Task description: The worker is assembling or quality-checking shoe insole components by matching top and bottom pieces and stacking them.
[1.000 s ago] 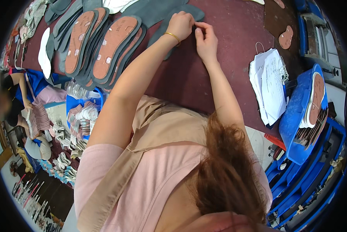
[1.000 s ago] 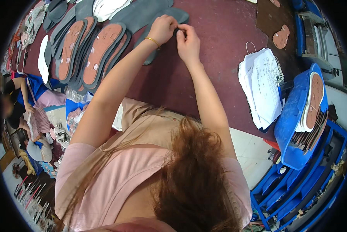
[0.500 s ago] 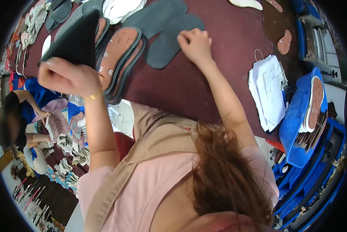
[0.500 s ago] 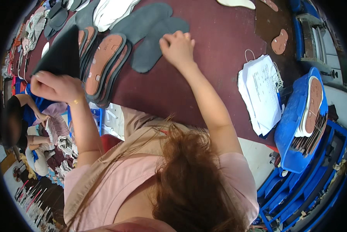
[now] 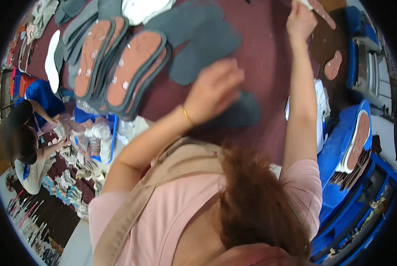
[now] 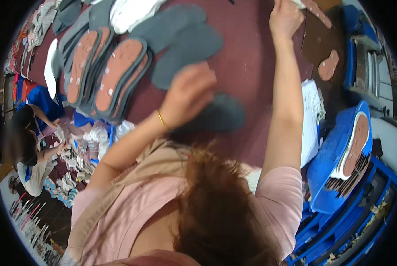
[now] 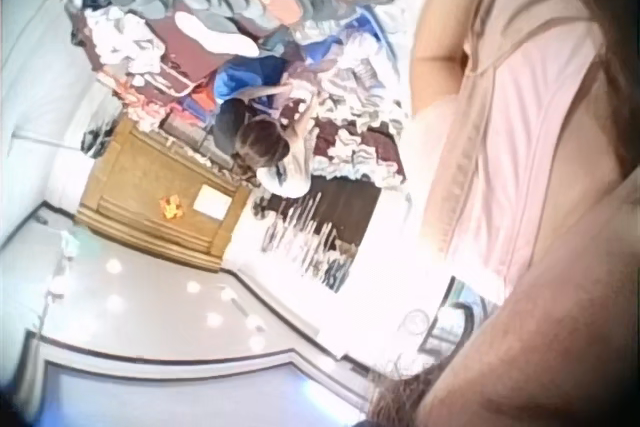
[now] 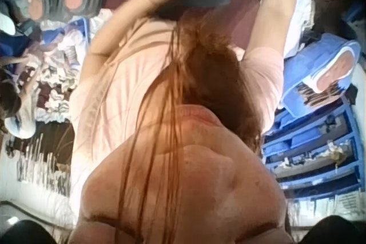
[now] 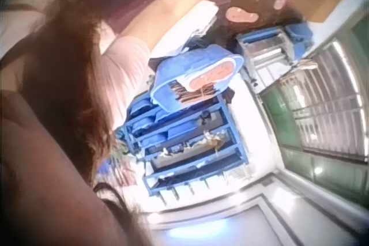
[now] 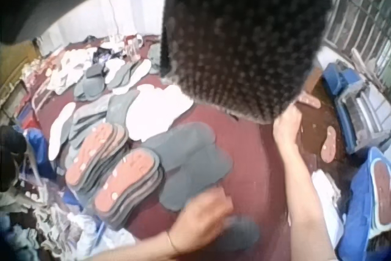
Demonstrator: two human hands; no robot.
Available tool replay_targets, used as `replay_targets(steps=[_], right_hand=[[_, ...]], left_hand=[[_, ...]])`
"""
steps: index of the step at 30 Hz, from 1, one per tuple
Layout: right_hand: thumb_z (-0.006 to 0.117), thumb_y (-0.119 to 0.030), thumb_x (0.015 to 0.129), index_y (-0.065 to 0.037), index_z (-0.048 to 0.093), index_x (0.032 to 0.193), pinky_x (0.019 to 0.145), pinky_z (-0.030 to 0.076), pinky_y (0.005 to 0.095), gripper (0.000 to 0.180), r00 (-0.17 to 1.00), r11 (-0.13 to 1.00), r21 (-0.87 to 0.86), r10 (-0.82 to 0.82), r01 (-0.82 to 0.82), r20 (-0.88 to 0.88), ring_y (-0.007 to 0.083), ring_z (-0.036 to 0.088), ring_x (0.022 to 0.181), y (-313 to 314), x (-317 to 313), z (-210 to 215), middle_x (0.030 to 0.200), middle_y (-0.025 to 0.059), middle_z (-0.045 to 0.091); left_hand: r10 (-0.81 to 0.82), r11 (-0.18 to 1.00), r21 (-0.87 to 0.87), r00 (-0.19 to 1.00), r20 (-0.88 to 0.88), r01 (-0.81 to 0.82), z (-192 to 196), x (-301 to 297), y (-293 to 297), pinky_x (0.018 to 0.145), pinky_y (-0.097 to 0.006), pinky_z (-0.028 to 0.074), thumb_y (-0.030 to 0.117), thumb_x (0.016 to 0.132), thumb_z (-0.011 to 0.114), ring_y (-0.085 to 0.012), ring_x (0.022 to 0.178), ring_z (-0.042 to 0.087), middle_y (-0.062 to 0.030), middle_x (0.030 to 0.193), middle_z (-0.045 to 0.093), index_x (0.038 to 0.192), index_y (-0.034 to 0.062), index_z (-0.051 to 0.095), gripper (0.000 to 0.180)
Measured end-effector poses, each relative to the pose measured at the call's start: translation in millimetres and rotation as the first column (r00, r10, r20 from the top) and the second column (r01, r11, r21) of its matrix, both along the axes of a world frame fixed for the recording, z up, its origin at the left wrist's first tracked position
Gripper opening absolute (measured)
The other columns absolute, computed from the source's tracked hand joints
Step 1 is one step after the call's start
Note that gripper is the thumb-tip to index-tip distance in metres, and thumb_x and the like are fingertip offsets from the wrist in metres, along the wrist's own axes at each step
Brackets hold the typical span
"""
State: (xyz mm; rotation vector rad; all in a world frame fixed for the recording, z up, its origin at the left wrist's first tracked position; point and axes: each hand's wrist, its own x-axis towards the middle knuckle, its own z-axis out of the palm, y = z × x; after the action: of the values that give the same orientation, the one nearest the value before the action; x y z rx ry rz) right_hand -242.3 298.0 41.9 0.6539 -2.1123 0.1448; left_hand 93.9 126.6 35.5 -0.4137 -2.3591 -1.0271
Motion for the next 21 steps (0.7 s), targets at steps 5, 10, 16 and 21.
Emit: replay_targets(steps=[5,10,16,21], right_hand=[[0.055,-0.016,0.097,0.006,0.064,0.102,0.071,0.05,0.0263,0.024,0.805,0.512,-0.829,0.578,-0.225,0.138,0.0119,0.061,0.079,-14.6,191.5,72.6,0.09,0.0064,0.067],[0.059,-0.022,0.095,-0.001,0.062,0.098,0.055,0.05,0.0291,0.021,0.415,0.023,-0.86,0.869,0.511,0.27,0.0149,0.06,0.069,31.1,273.7,11.8,0.082,0.0056,0.064],[0.062,-0.02,0.093,-0.002,0.063,0.097,0.052,0.052,0.0244,0.019,0.312,0.159,-0.702,0.812,0.694,0.492,0.0107,0.059,0.064,54.7,327.0,-33.5,0.083,0.0041,0.064],[0.074,-0.019,0.084,0.0,0.07,0.095,0.046,0.037,0.0197,0.022,0.311,0.55,-0.598,0.529,0.583,0.79,0.0043,0.048,0.058,71.0,327.8,-52.3,0.083,0.0009,0.061]], left_hand=[[0.31,0.937,-0.081,0.918,-0.247,-0.339,20.7,-21.4,-43.5,0.1,-0.044,0.041,0.02,0.07,0.081,-0.0373,0.121,0.047,-0.0184,0.138,0.042,0.127,0.0082,0.056,0.064],[0.029,0.997,0.06,0.976,0.218,-0.043,3.7,65.2,-66.1,0.092,-0.038,0.049,0.021,0.071,0.082,-0.0311,0.115,0.052,-0.015,0.135,0.043,0.128,0.009,0.055,0.064],[-0.1,0.904,0.408,0.865,0.491,-0.127,-25.1,125.6,-42.4,0.086,-0.034,0.053,0.014,0.07,0.082,-0.0239,0.111,0.054,-0.0104,0.119,0.057,0.124,0.0045,0.055,0.061],[0.152,0.979,0.055,0.878,0.454,-0.198,-30.9,126.6,-43.4,0.09,-0.039,0.044,0.016,0.066,0.082,-0.0267,0.103,0.055,-0.006,0.11,0.065,0.129,0.0074,0.049,0.072]])
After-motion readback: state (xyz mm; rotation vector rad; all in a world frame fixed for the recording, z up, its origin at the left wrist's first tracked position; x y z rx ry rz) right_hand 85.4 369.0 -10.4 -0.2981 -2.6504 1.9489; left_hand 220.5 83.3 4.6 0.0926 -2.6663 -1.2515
